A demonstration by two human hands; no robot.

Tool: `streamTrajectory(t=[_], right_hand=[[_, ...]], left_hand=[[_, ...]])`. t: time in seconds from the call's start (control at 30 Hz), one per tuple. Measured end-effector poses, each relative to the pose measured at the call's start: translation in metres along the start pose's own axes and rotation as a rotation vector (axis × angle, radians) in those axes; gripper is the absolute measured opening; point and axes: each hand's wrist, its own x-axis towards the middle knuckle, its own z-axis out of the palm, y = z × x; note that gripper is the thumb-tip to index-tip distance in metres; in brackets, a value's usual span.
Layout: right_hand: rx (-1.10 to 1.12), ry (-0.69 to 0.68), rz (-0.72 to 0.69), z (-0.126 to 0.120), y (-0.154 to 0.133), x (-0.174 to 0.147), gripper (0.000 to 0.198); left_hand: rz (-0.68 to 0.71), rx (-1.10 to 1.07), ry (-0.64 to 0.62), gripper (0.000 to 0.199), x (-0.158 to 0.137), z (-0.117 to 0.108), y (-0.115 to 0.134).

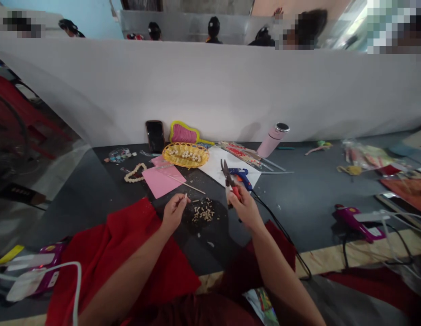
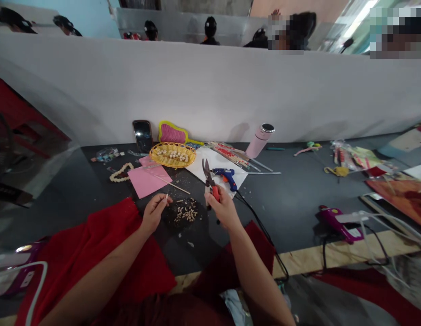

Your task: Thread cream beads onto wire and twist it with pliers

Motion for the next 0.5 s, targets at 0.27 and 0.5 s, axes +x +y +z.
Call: streamTrajectory(t=[0.27, 0.5], right_hand=[[0.613, -0.383, 0.160, 0.019, -0.009, -0.009, 0.025], [-0.182, -0.248, -0.352, 0.016, 0.005, -0.011, 0.032]], left_hand=[[-0.009, -0.057, 0.025, 0.026, 0.002, 0.001, -0.006], [0.025, 0.044, 0.048, 0.022, 0.005, 0.005, -0.002]])
